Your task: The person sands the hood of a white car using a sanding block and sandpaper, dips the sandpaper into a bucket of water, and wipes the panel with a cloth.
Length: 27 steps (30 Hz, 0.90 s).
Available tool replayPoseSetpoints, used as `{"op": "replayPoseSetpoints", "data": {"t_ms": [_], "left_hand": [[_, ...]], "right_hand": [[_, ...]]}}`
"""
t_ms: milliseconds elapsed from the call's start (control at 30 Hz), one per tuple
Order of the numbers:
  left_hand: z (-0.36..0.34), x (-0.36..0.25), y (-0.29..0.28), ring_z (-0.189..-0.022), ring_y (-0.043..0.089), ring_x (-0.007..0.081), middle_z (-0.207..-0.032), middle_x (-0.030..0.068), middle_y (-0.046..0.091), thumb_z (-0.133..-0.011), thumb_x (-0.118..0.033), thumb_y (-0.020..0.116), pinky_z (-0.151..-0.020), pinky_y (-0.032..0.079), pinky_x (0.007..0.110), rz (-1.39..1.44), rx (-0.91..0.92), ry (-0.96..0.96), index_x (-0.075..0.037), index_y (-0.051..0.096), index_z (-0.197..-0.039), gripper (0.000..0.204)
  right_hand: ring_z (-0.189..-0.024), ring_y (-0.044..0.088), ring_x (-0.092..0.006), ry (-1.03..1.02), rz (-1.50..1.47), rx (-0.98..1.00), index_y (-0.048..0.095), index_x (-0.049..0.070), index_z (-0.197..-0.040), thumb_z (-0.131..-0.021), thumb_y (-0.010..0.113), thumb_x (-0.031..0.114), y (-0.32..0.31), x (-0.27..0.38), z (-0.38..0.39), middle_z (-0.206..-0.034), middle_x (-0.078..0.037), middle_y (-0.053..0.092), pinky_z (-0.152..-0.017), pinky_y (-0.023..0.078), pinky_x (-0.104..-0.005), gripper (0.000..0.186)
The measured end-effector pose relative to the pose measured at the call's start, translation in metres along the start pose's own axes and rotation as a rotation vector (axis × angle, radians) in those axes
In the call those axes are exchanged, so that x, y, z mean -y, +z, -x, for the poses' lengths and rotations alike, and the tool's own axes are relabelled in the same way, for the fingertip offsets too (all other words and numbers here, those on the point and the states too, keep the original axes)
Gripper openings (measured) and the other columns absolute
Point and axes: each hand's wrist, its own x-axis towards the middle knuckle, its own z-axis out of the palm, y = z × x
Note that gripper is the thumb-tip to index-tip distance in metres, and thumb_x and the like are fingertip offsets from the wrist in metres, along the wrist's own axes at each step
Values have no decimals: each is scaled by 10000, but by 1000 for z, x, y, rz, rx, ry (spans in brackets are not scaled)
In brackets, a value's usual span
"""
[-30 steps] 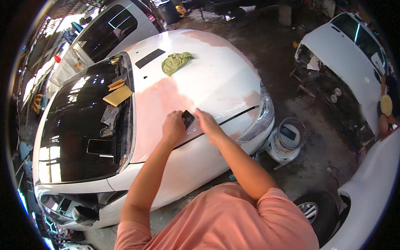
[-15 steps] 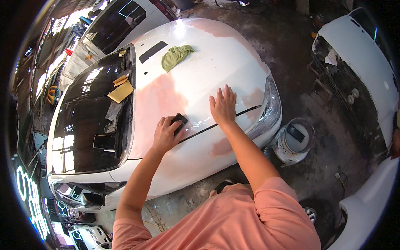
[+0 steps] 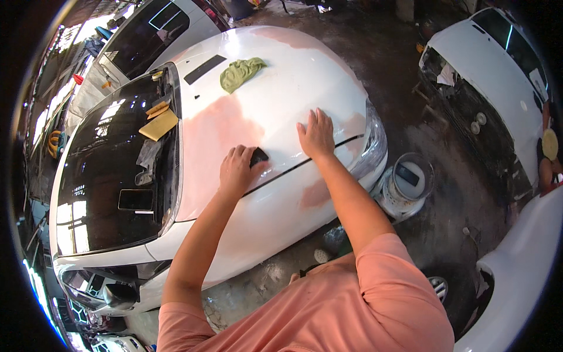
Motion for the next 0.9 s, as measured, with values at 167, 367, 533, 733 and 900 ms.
{"op": "replayPoseSetpoints", "data": {"t_ms": [167, 367, 533, 733, 900], "left_hand": [[43, 25, -21, -1106, 658, 333, -1144, 103, 710, -900, -403, 795, -945, 539, 456, 52, 16, 116, -93, 728, -1181, 423], [66, 36, -38, -1050, 663, 340, -1126, 95, 699, -898, -354, 803, -937, 538, 462, 65, 24, 189, -105, 722, -1185, 388], [4, 17, -1, -1058, 647, 328, -1094, 105, 679, -906, -369, 793, -946, 529, 468, 45, 47, 203, -107, 704, -1217, 417], [62, 36, -37, -1036, 639, 356, -1075, 124, 674, -916, -358, 779, -931, 526, 471, 37, 86, 247, -84, 701, -1148, 368], [2, 22, -9, -1089, 642, 338, -1105, 110, 686, -932, -409, 765, -981, 515, 455, 6, 105, 241, -79, 705, -1201, 430]], "right_hand": [[-1505, 378, -409, 31, 25, 51, 475, -60, -1505, -1043, 579, 432, -2, 2, 1, -1591, -280, 438, -1288, 247, -522, 683], [-1521, 362, -395, 35, 24, 66, 475, -50, -1517, -1042, 574, 442, -1, 10, 6, -1602, -267, 432, -1294, 234, -522, 691], [-1516, 366, -404, 15, 23, 80, 490, -49, -1506, -1050, 562, 446, -6, 14, 6, -1602, -265, 433, -1291, 241, -522, 677], [-1521, 361, -414, 51, 41, 75, 477, -52, -1519, -1060, 545, 459, -7, 8, 2, -1619, -270, 416, -1291, 237, -521, 690], [-1535, 346, -408, 29, 15, 114, 466, -51, -1530, -1064, 539, 459, -7, 15, 3, -1630, -268, 405, -1295, 226, -523, 694]]}}
